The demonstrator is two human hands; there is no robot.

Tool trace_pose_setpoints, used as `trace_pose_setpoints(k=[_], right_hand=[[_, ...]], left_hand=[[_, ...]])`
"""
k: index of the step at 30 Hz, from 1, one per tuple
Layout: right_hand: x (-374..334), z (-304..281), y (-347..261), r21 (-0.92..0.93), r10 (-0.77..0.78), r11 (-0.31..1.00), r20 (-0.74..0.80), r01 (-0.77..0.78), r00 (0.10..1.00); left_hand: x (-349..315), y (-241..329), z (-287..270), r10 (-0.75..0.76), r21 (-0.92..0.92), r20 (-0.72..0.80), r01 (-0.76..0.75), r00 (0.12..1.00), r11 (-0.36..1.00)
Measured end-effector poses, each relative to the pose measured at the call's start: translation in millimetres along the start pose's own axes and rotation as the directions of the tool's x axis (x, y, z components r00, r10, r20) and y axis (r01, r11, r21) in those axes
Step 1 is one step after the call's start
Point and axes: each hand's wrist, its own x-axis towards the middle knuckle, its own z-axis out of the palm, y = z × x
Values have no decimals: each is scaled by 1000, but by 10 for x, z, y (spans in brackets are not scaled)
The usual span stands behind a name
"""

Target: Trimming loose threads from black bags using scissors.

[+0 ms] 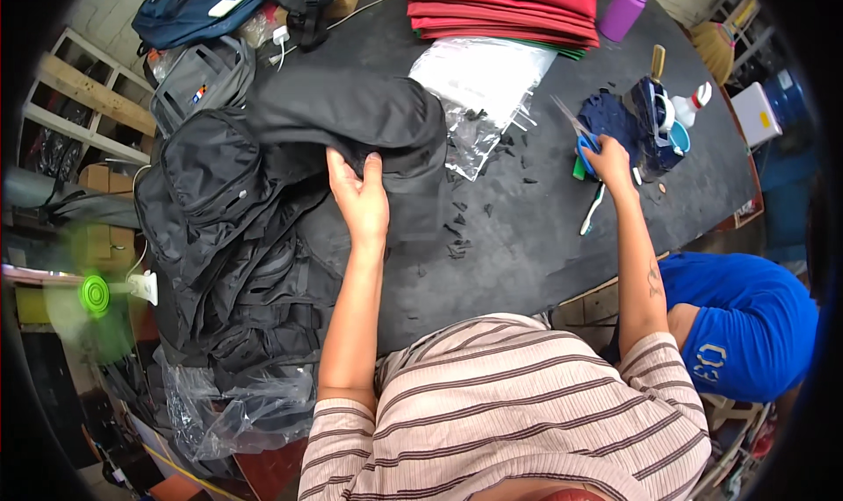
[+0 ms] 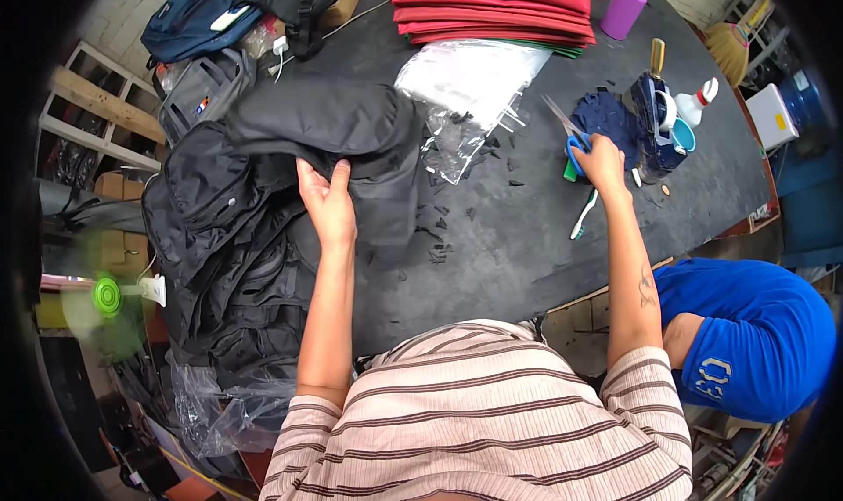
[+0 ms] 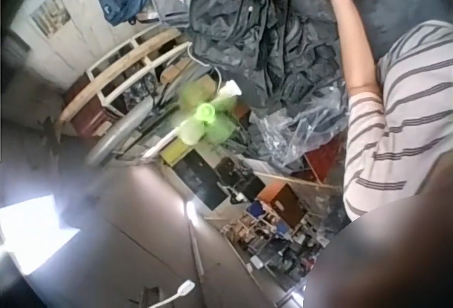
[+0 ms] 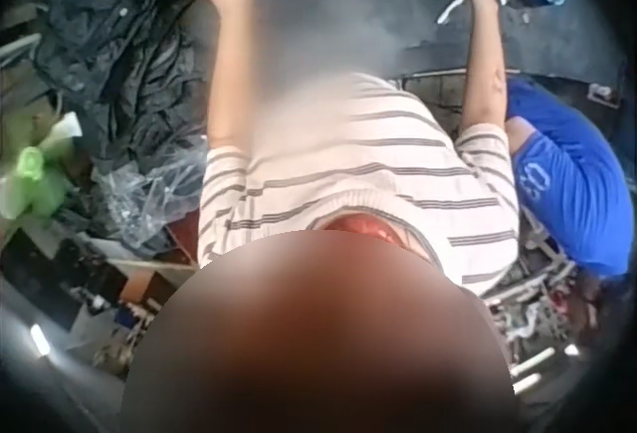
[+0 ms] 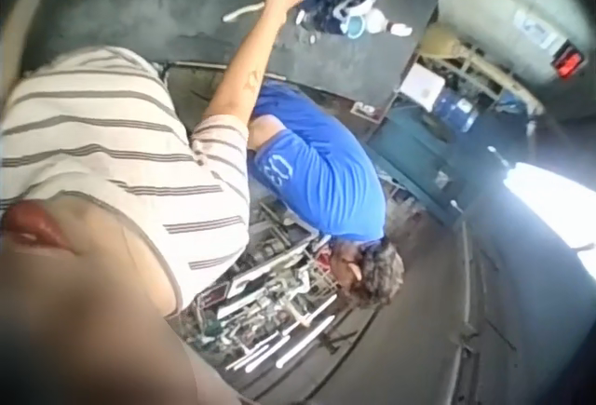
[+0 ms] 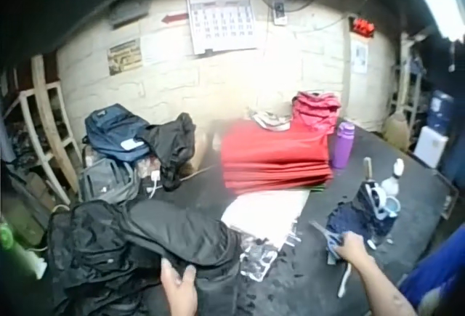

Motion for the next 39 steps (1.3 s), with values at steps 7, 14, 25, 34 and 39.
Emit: trace_pose_setpoints(k=[7,14,25,34,39], right_hand=[[-5,112,-825,-274,-379,917,-375,289,846],[192,737,-1415,270,-742,633,-54,725,668],[-1034,425,-1094,459,-759,548,-77,699,646],[-307,789,-652,-10,-406,914,-48,406,913],[-924,507,-1111,420,-708,664,87,618,701]], left_hand=[[402,568,-61,319,353,40,-312,947,882],[873,1194,-799,292,270,-210,-231,933,935],[1514,538,-3807,-203,922,-338,367,919,125],[582,558,-133,221,577,307,-366,926,730],[308,-1066,-6,-41,753,457,-361,889,550]])
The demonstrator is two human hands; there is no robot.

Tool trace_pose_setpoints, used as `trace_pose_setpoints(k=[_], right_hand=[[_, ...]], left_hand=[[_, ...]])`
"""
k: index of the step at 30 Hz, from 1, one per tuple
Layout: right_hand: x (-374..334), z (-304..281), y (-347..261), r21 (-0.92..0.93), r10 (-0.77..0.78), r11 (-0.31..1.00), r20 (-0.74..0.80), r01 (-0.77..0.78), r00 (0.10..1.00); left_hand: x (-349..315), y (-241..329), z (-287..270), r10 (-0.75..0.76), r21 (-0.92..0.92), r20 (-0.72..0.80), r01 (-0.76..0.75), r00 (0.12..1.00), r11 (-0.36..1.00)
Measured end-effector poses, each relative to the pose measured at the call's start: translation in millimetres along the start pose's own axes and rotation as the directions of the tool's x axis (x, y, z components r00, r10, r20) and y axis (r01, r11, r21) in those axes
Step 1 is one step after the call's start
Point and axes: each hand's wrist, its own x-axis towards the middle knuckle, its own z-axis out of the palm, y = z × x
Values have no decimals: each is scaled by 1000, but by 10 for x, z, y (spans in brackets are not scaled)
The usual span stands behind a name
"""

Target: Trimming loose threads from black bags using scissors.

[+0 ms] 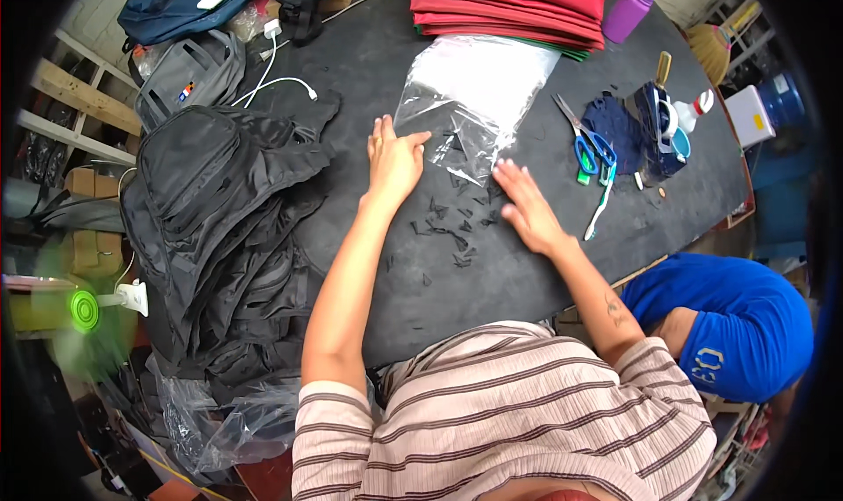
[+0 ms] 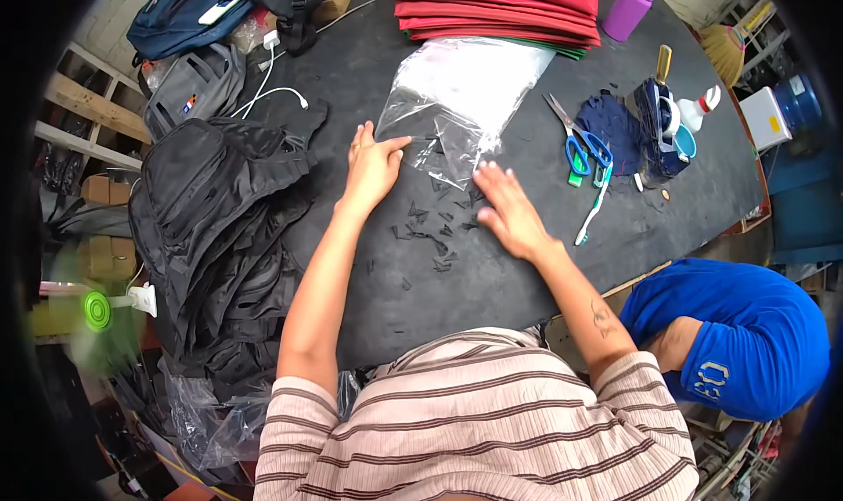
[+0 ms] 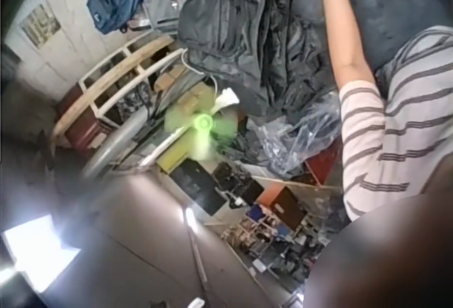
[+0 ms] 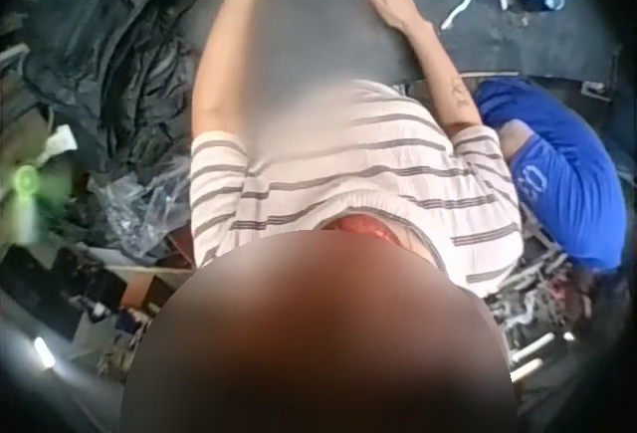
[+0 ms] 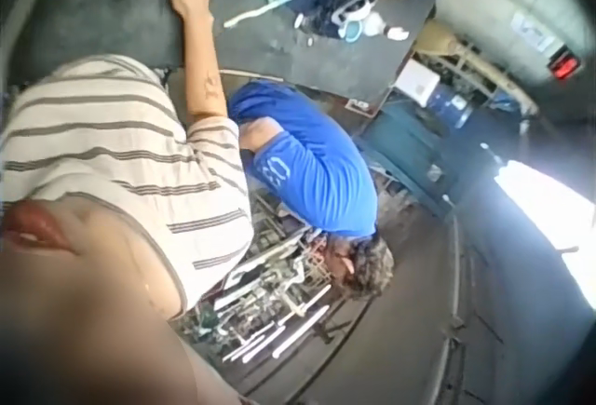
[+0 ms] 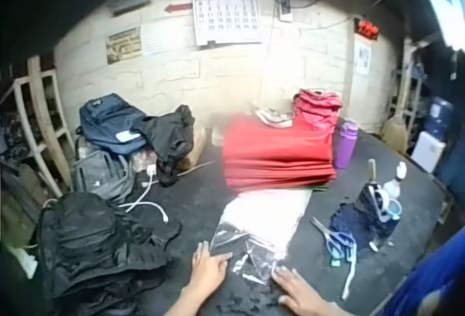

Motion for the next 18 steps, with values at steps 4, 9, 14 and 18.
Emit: trace_pose_setpoints(k=[4,9,14,18], right_hand=[[-286,-17,-140,-46,147,985,-310,-169,940],[317,-37,-445,131,-43,986,-408,105,912],[1199,280,-62,-187,-24,982,-104,4,994],[643,386,-165,-337,-1,941,44,16,999]], left_hand=[[190,-15,160,-1,-5,39,1,999,1000],[330,15,58,-60,-245,-30,51,998,968],[316,-50,233,6,-252,-11,-9,1000,968],[276,-142,278,6,-266,38,4,999,964]])
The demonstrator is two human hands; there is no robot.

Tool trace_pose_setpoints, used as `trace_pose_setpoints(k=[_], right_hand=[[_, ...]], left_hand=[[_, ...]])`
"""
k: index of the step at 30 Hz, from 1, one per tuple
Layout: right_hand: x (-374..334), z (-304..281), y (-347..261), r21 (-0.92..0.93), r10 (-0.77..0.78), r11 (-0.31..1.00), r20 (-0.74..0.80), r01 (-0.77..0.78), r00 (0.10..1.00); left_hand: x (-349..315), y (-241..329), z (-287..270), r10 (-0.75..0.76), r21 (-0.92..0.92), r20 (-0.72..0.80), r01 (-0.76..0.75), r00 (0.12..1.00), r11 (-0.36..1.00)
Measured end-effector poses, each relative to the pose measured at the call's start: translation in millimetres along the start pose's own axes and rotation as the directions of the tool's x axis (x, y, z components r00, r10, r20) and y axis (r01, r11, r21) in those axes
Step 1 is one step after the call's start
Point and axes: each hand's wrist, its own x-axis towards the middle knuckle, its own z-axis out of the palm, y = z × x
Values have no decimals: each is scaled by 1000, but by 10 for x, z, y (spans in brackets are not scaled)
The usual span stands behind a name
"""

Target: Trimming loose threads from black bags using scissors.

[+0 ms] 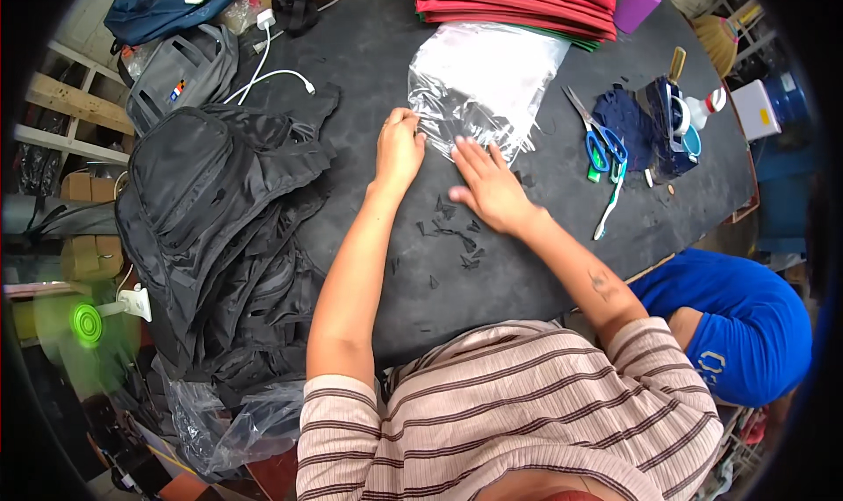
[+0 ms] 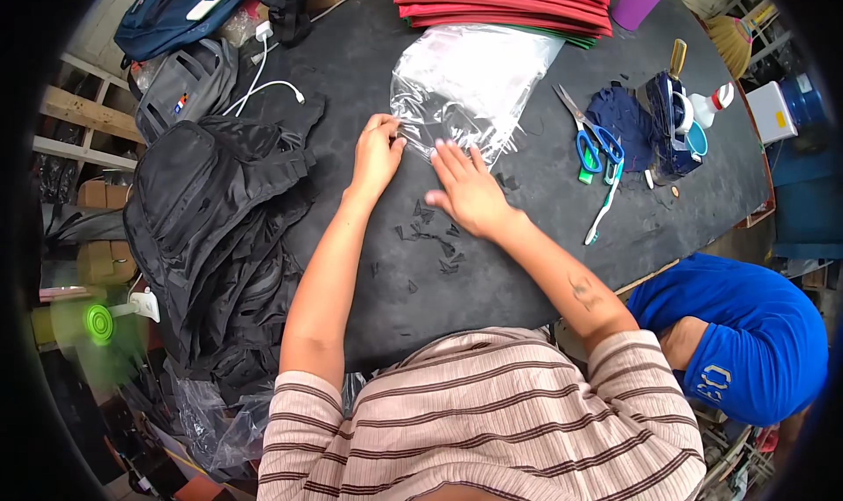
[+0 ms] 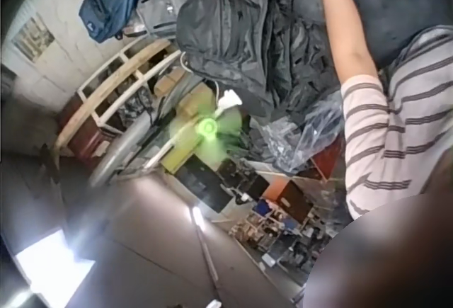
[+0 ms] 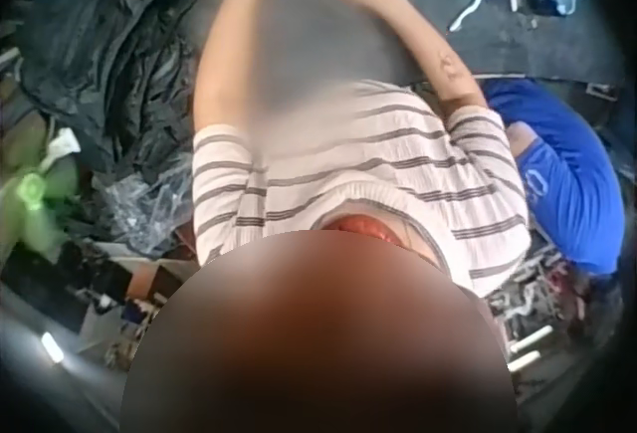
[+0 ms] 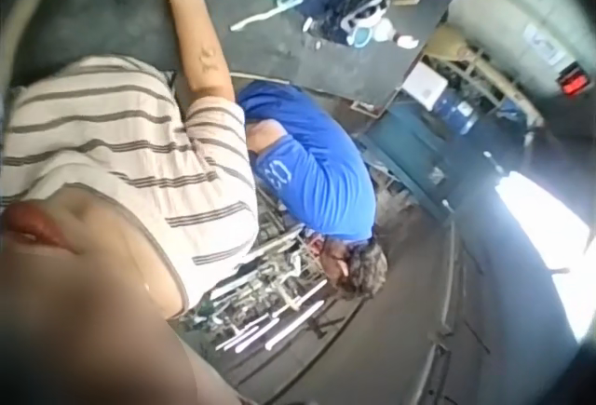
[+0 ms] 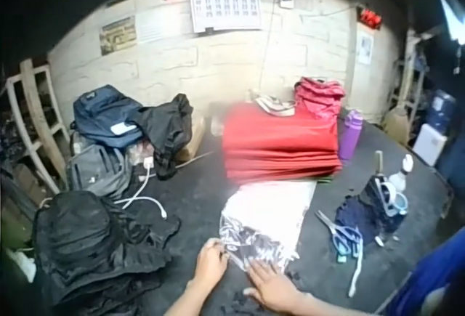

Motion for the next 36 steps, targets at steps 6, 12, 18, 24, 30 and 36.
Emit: trace_pose_setpoints(k=[6,12,18,24,30,36], right_hand=[[-1096,-382,155,194,346,932,-214,-307,913],[-617,-94,247,12,268,963,-175,-270,947],[-20,-40,186,256,-130,957,-26,132,991],[-262,-66,241,556,-115,817,-100,151,988],[286,-238,815,497,108,867,-114,-38,988],[426,-611,497,642,132,737,165,-208,977]], left_hand=[[166,163,-15,-192,-158,101,206,976,966],[972,488,-439,-204,-914,405,398,891,-75],[684,423,-758,-301,-848,413,483,860,218],[-1054,472,-1084,-256,-167,-68,242,964,956],[-2295,1119,-810,-340,435,210,223,917,872],[-1893,1038,-340,-285,485,126,191,950,853]])
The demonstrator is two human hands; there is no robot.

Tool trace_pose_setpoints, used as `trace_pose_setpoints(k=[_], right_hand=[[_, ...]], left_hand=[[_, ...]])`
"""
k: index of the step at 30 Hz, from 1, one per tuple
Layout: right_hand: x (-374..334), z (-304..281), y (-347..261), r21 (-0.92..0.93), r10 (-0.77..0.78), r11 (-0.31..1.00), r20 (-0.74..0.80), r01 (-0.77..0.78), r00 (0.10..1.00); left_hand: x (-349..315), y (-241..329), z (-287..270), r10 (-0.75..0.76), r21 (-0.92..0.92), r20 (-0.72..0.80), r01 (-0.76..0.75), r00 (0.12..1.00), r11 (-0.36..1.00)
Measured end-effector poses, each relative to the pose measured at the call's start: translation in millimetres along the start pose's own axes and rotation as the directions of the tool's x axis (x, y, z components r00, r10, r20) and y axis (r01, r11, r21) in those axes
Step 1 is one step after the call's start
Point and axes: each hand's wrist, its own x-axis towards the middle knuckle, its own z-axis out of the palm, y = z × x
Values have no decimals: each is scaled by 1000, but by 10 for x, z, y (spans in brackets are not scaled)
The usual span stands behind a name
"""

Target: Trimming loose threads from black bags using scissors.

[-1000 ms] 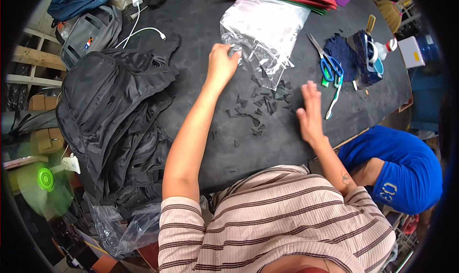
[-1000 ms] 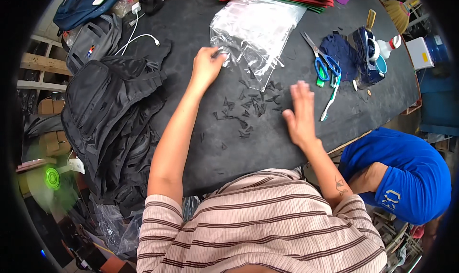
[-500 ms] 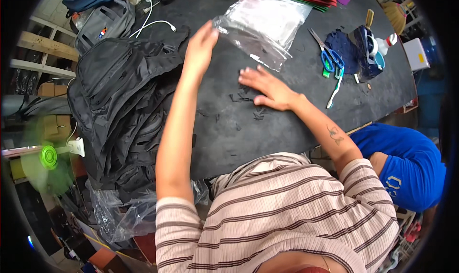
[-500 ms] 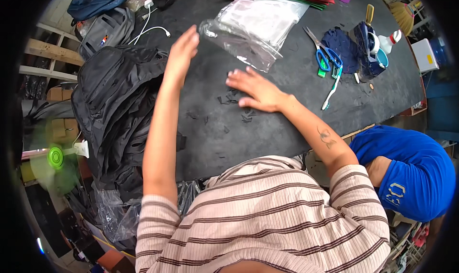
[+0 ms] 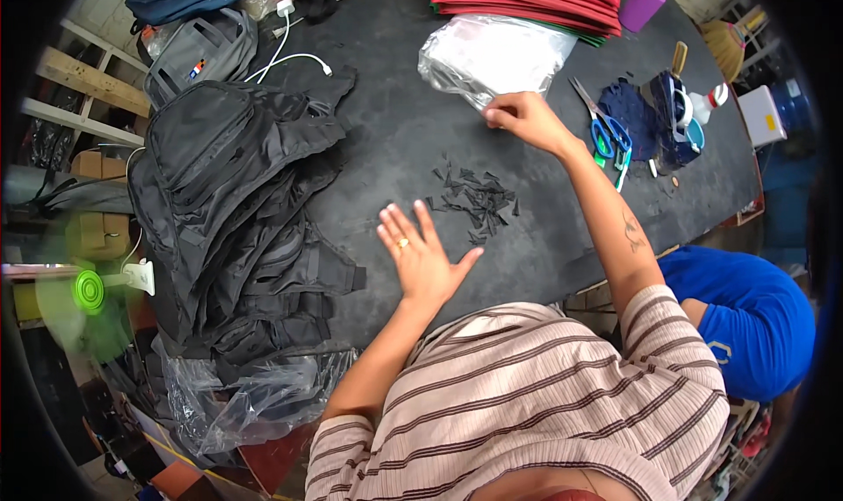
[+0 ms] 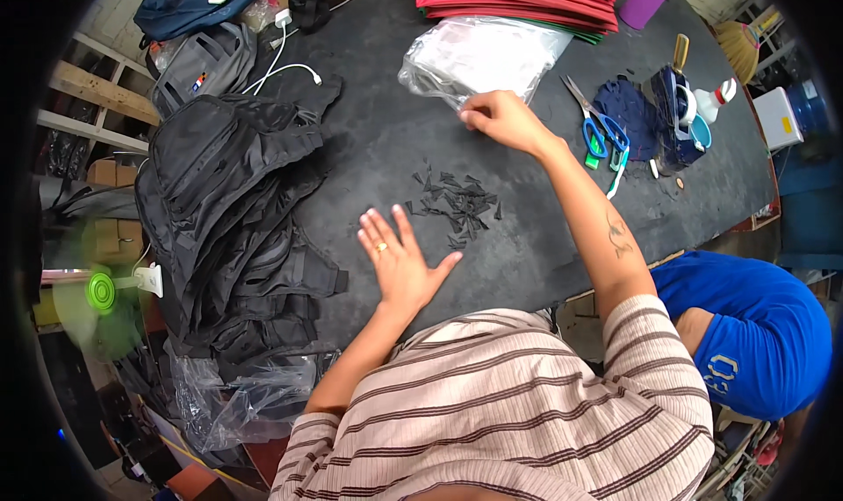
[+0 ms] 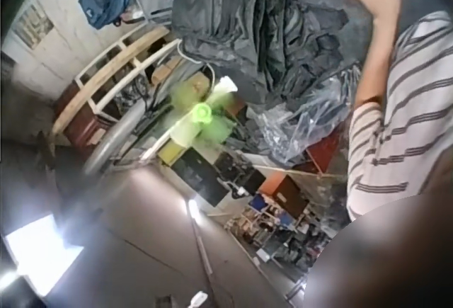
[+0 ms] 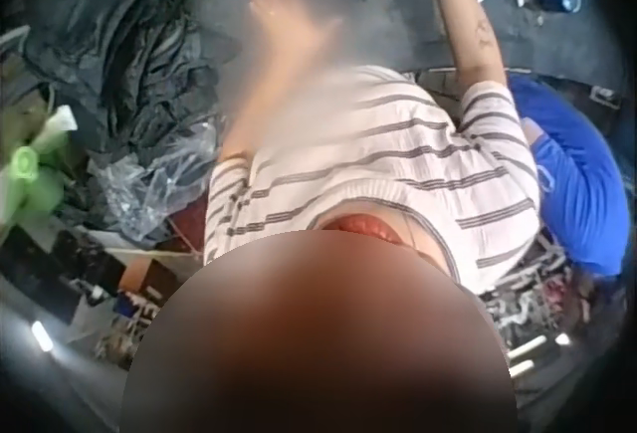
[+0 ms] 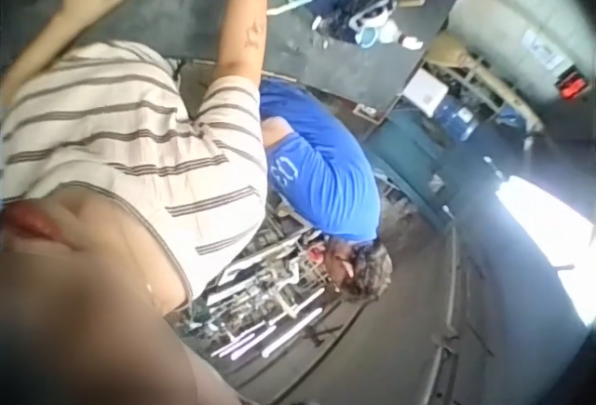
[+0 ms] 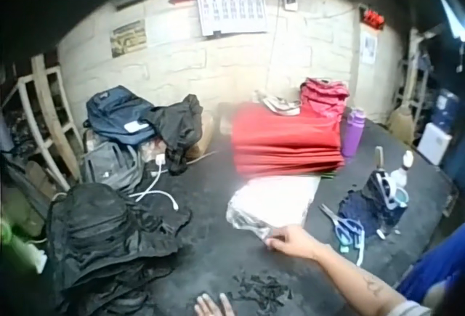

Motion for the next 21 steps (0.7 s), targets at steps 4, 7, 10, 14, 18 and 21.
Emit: trace_pose_setpoints(k=[4,7,10,14,18,21], right_hand=[[41,-213,-93,-183,-221,971,-425,156,878],[197,-223,105,-61,-113,993,-276,100,955],[300,-249,314,19,-47,998,-178,52,983],[497,-118,466,-227,-263,943,-67,242,963],[638,102,388,-622,-248,771,-90,140,965],[622,59,510,-642,-182,764,-123,61,976]], left_hand=[[470,341,204,157,-49,-30,-158,987,986],[692,660,331,467,-300,-165,-495,869,816],[1090,719,148,344,-432,-482,-560,806,707],[1818,518,15,41,-662,-499,-411,866,627],[2040,123,226,194,-448,-389,-369,900,814],[1874,122,93,140,-546,-451,-397,881,738]])
